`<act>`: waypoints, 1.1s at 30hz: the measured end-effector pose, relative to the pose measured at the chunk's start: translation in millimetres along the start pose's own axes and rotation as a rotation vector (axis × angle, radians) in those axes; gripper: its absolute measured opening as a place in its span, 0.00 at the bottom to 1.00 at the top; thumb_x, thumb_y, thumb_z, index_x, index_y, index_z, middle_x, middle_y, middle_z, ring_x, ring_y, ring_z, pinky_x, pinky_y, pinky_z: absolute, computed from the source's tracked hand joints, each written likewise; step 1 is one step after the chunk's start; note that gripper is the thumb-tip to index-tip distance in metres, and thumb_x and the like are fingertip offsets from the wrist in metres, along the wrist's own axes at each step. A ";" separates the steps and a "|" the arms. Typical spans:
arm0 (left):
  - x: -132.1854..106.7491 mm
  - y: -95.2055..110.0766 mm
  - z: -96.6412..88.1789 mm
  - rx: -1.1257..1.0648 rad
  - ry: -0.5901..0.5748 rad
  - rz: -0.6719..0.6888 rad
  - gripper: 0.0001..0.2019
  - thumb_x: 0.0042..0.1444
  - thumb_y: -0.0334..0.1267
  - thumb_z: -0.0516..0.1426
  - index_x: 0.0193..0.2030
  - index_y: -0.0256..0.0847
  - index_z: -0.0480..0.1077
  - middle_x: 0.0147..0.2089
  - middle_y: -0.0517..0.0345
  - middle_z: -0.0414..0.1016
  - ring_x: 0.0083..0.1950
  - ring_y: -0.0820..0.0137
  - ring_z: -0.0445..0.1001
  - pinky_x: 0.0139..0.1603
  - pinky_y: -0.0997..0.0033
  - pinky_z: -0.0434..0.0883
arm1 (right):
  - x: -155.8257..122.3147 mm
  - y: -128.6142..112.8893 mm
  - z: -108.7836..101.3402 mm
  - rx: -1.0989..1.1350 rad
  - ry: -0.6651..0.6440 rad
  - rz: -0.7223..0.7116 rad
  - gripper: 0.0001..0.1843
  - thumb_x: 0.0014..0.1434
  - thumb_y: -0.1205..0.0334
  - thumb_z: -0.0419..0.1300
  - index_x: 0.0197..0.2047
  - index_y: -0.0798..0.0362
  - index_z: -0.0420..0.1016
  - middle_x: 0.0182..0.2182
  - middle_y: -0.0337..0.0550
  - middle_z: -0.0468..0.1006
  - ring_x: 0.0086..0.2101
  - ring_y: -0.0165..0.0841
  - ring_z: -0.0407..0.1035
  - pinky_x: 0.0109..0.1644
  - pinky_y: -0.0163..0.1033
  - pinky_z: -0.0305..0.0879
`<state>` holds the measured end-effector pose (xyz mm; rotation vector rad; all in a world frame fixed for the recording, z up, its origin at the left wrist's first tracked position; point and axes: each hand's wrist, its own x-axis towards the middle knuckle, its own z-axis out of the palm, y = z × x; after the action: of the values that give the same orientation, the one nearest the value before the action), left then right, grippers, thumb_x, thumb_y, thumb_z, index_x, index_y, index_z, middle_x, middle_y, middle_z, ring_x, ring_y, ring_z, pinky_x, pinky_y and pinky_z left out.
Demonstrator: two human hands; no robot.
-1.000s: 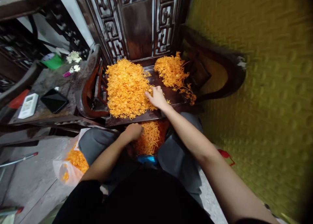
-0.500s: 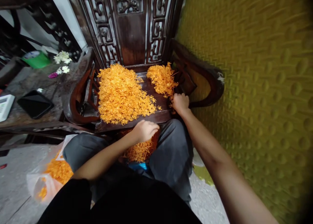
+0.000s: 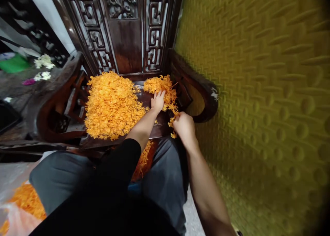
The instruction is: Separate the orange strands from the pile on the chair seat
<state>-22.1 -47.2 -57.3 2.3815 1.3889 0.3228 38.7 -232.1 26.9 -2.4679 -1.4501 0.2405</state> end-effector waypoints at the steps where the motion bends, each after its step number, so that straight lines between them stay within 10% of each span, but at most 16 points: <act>1: 6.6 -2.1 0.1 0.021 0.006 0.027 0.40 0.62 0.26 0.54 0.79 0.49 0.50 0.82 0.53 0.48 0.81 0.52 0.47 0.73 0.44 0.62 | -4.1 4.2 0.0 0.008 -0.007 0.013 0.16 0.66 0.69 0.51 0.46 0.61 0.81 0.40 0.61 0.84 0.39 0.45 0.80 0.39 0.40 0.61; 15: 77.8 -19.9 -37.0 0.194 -0.103 0.029 0.31 0.65 0.30 0.53 0.75 0.39 0.60 0.74 0.37 0.61 0.71 0.50 0.64 0.71 0.47 0.61 | -107.6 47.4 -69.8 0.440 0.138 0.137 0.17 0.67 0.50 0.56 0.42 0.53 0.80 0.26 0.46 0.80 0.26 0.38 0.72 0.29 0.38 0.60; 21: 80.4 -6.1 -88.4 0.276 -0.448 0.110 0.57 0.42 0.45 0.75 0.78 0.38 0.55 0.73 0.39 0.66 0.70 0.49 0.68 0.70 0.57 0.65 | -132.8 64.2 -75.2 0.692 0.121 0.249 0.21 0.63 0.42 0.61 0.41 0.53 0.79 0.21 0.37 0.73 0.19 0.31 0.64 0.21 0.35 0.58; 27: -23.3 6.7 -174.7 0.273 -0.399 0.222 0.32 0.46 0.40 0.73 0.60 0.38 0.78 0.50 0.47 0.84 0.57 0.51 0.79 0.61 0.55 0.71 | -137.9 64.4 -71.4 0.765 0.347 0.256 0.19 0.63 0.44 0.64 0.42 0.52 0.81 0.28 0.40 0.78 0.25 0.31 0.66 0.28 0.35 0.59; 29: -80.8 11.5 -197.5 -0.025 -0.462 0.309 0.17 0.53 0.46 0.69 0.45 0.38 0.84 0.36 0.51 0.85 0.43 0.59 0.83 0.52 0.60 0.75 | -139.9 57.1 -73.7 0.776 0.430 0.196 0.18 0.64 0.46 0.63 0.44 0.52 0.82 0.33 0.42 0.80 0.30 0.33 0.71 0.33 0.36 0.63; 33: -186.6 22.0 -197.6 -0.835 -0.722 0.289 0.23 0.57 0.58 0.65 0.39 0.36 0.82 0.35 0.47 0.85 0.36 0.63 0.84 0.40 0.65 0.77 | -147.7 28.9 -72.7 0.793 0.502 -0.094 0.11 0.68 0.55 0.61 0.45 0.52 0.80 0.40 0.45 0.81 0.38 0.35 0.74 0.43 0.38 0.68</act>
<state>-169.6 -181.4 128.6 1.6986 0.4365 0.0627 11.0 -385.1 88.0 -1.6548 -0.9860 0.1247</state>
